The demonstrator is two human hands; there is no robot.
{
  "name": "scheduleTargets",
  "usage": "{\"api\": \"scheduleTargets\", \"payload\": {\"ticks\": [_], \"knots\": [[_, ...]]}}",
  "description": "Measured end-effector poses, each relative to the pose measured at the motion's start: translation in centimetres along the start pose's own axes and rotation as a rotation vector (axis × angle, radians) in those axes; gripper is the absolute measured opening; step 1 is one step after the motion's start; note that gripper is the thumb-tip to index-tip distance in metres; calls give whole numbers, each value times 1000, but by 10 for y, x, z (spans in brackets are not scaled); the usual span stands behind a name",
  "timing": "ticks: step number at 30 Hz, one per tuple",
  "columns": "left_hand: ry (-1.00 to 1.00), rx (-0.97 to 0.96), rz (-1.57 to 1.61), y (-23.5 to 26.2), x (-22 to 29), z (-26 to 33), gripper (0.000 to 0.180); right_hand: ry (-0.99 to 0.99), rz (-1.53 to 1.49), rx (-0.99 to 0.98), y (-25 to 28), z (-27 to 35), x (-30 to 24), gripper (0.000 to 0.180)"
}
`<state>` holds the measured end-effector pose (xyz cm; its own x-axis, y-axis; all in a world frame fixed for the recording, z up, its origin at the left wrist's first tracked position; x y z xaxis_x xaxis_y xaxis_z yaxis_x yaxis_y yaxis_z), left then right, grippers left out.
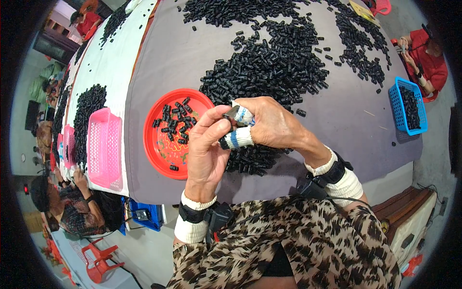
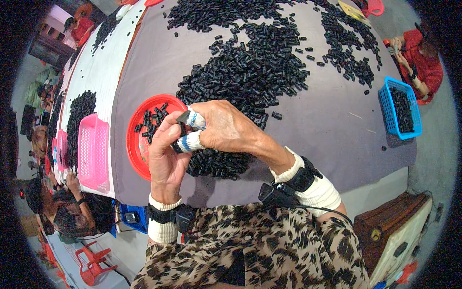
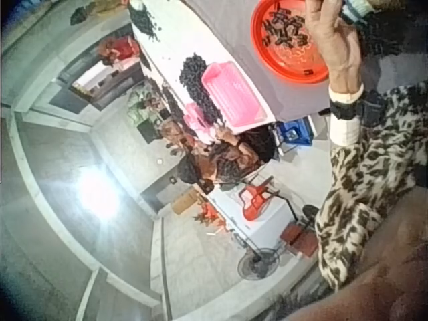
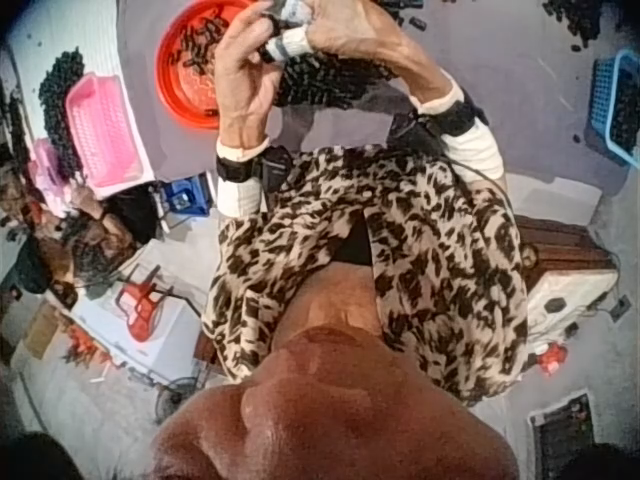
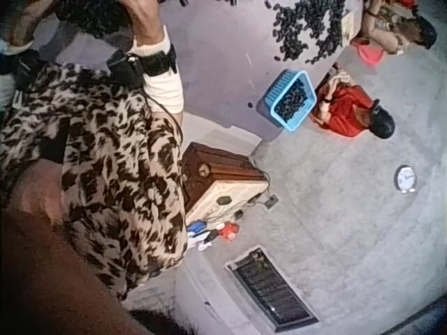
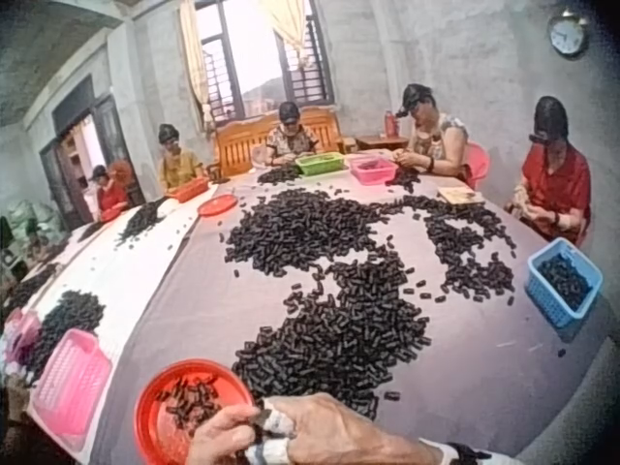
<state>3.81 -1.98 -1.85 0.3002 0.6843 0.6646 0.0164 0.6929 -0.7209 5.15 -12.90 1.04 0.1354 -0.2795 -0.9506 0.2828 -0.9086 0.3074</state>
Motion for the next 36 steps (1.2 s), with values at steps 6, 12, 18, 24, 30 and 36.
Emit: {"api": "scheduleTargets", "payload": {"ticks": [6, 12, 18, 24, 30, 36], "knots": [[8, 18, -66, 0, 0, 1, 23, -10, 11, -8, -2, 0, 4, 36], [-9, 40, -86, 2, 1, 2, 19, -14, -18, 14, -4, 0, 7, 35], [0, 40, -77, 3, 0, 1, 18, -19, -10, 17, -6, 0, 10, 35], [16, 51, -75, 7, -3, 0, 17, -23, -10, 15, -6, 0, 10, 36], [22, 46, -90, 7, -4, 0, 19, -39, -20, 3, -7, 1, 13, 34], [10, 42, -117, 8, -5, 0, 21, -63, 11, 6, -6, 1, 13, 35]]}}
Point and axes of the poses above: each hand's wrist, its own z-axis away from the middle knuckle, its own y-axis out of the back of the hand, x = y × z, the point moved 7 cm from there along -z, towards the middle knuckle, and after that the axes turned 6 degrees about x, right-handed, at the moved point
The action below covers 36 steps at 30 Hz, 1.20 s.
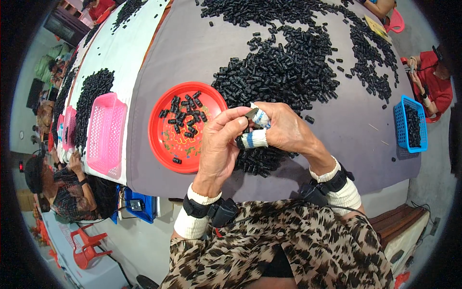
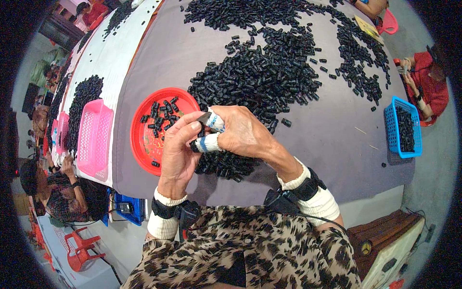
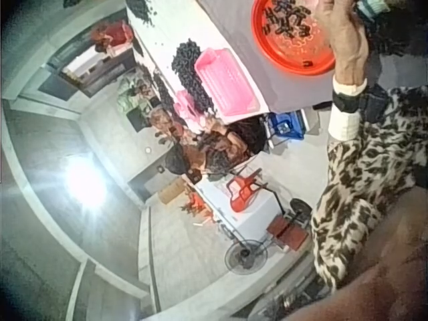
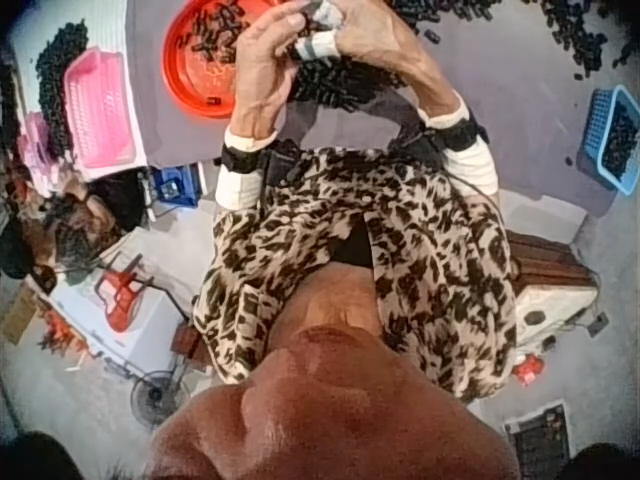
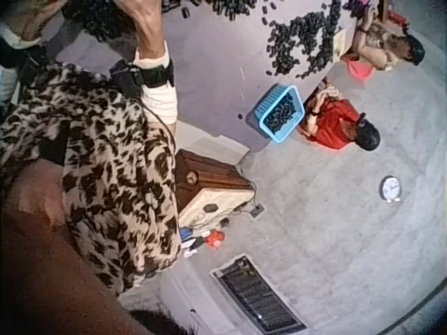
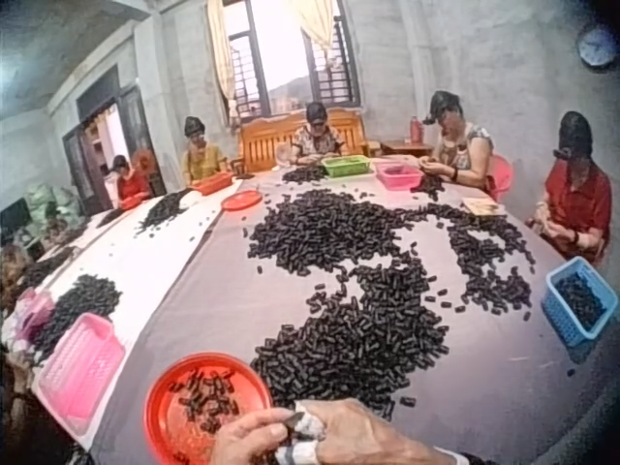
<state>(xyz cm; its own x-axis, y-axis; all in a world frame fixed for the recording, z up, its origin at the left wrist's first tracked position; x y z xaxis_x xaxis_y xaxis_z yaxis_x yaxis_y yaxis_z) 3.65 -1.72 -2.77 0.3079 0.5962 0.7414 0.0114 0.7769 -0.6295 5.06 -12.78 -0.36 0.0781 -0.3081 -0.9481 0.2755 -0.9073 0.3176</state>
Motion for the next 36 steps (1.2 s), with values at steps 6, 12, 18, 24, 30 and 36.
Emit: {"api": "scheduleTargets", "payload": {"ticks": [6, 12, 18, 24, 30, 36], "knots": [[-15, -8, -20, 0, 1, 1, 22, -3, -9, 10, 0, 0, 2, 34], [-9, -8, -23, -4, 0, 3, 25, 28, -36, 38, 2, 0, 6, 31], [-16, -41, -28, -3, 0, 2, 28, 23, -69, 33, 1, 0, 4, 31], [13, -12, -1, -2, -1, 2, 26, 18, 8, 29, 0, -1, 7, 32], [22, 26, -13, 4, -4, 0, 22, -6, -23, 18, -2, 1, 6, 32], [42, 39, -1, 5, -5, 1, 23, -38, -77, 15, -5, 0, 11, 30]]}}
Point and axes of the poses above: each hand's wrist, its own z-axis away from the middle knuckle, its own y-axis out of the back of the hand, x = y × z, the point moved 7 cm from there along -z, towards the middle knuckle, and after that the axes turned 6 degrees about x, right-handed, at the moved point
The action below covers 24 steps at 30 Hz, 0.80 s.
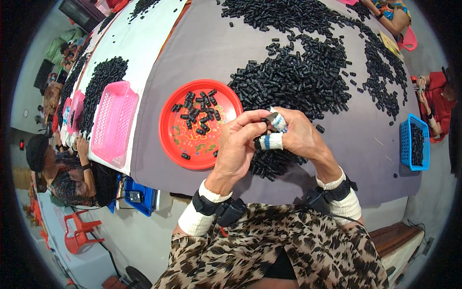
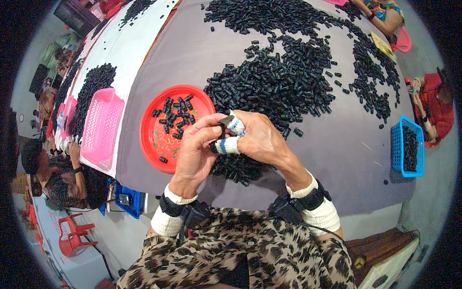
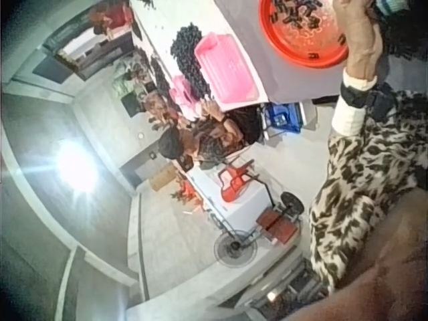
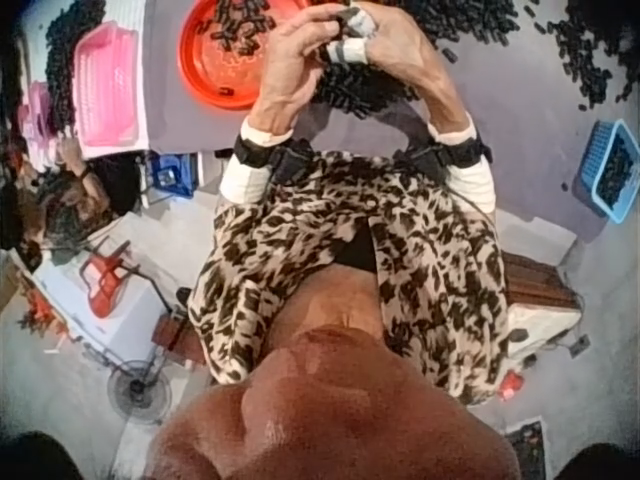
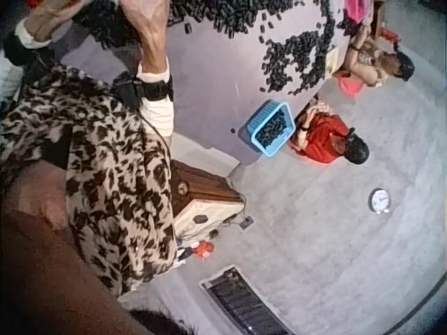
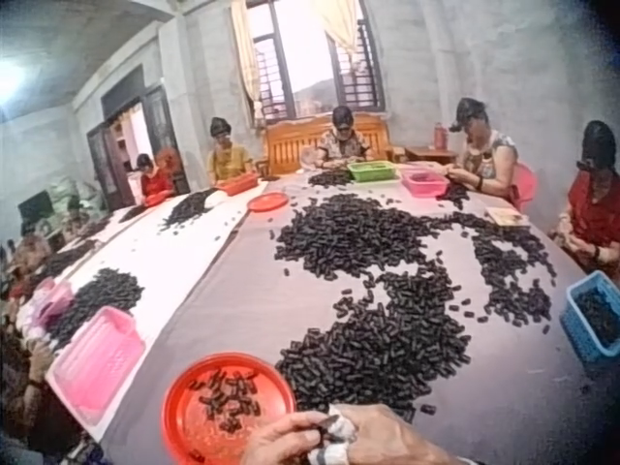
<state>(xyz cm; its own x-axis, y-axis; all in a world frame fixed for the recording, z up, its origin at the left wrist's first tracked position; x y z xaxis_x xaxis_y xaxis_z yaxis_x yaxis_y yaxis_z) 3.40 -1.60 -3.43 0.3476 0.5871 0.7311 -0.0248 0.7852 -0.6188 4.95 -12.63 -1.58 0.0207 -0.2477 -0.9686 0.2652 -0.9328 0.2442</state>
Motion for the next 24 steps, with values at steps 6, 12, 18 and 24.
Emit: {"api": "scheduleTargets", "payload": {"ticks": [6, 12, 18, 24], "knots": [[-3, -10, 26, -1, 1, 0, 25, -15, 60, 5, 1, 0, -3, 31], [9, 18, -7, 2, -1, -2, 25, -9, 67, -4, 0, 0, -1, 31], [-23, 6, -29, -1, -2, 1, 27, -9, -9, 1, 1, 1, 2, 31], [-20, -13, -35, -1, -3, 1, 29, -24, 17, 7, 2, 3, 3, 31]]}}
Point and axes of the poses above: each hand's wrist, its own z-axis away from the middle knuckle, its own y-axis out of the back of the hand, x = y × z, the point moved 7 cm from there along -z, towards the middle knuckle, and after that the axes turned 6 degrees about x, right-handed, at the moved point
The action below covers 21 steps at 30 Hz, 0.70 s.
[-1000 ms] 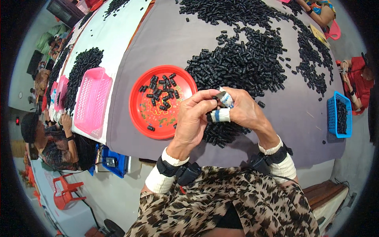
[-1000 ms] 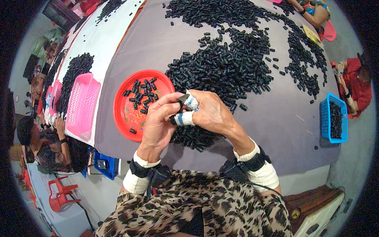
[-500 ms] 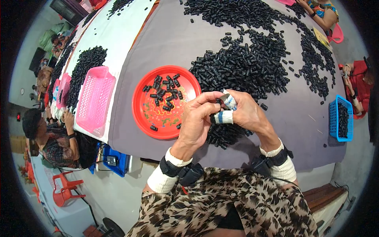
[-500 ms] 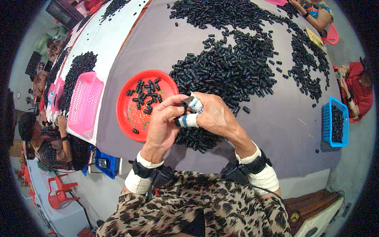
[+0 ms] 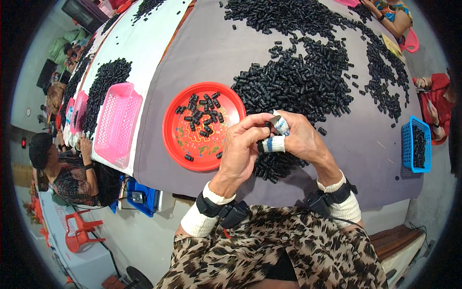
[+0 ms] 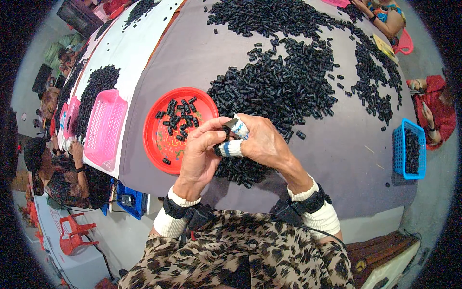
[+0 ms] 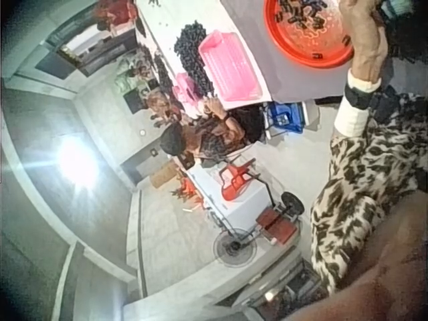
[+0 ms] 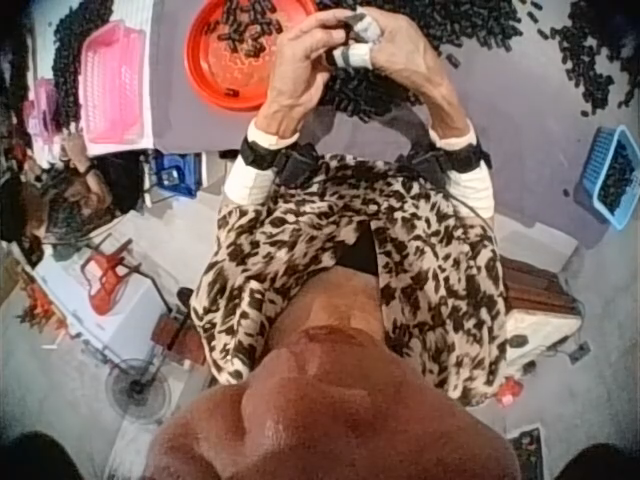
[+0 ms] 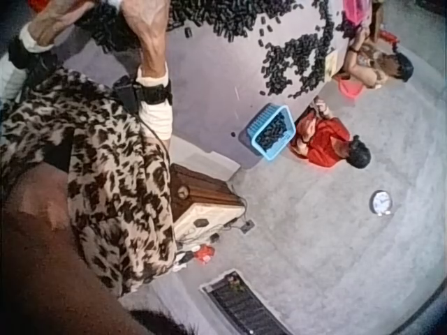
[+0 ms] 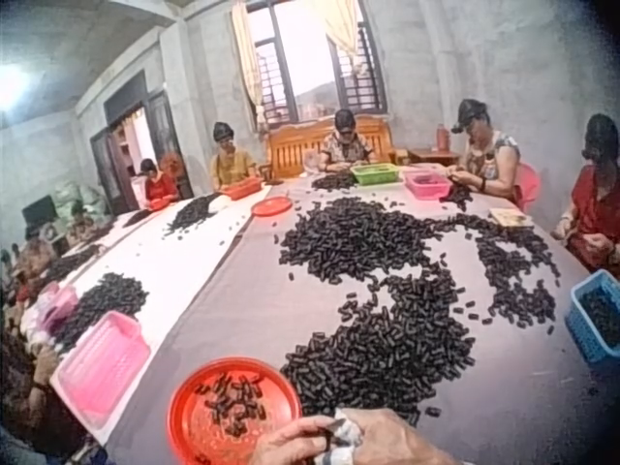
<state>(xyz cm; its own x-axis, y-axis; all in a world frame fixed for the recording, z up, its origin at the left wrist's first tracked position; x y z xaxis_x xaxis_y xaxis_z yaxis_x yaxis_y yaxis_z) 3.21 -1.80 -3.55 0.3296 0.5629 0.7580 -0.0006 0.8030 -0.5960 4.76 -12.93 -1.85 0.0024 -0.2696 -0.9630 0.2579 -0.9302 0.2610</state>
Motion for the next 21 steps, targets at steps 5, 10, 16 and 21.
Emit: {"api": "scheduleTargets", "payload": {"ticks": [5, 10, 16, 21], "knots": [[37, -22, 72, -4, 2, 0, 27, 37, 32, 18, 5, -2, -4, 33], [-9, -32, 181, 1, 4, -3, 28, 76, -42, 29, 0, -8, 0, 36], [1, -37, 189, -2, 3, -3, 27, 25, -28, 9, 3, -7, 0, 33], [-64, 32, 46, 3, 5, -3, 25, 51, -56, 16, 0, -7, 3, 34]]}}
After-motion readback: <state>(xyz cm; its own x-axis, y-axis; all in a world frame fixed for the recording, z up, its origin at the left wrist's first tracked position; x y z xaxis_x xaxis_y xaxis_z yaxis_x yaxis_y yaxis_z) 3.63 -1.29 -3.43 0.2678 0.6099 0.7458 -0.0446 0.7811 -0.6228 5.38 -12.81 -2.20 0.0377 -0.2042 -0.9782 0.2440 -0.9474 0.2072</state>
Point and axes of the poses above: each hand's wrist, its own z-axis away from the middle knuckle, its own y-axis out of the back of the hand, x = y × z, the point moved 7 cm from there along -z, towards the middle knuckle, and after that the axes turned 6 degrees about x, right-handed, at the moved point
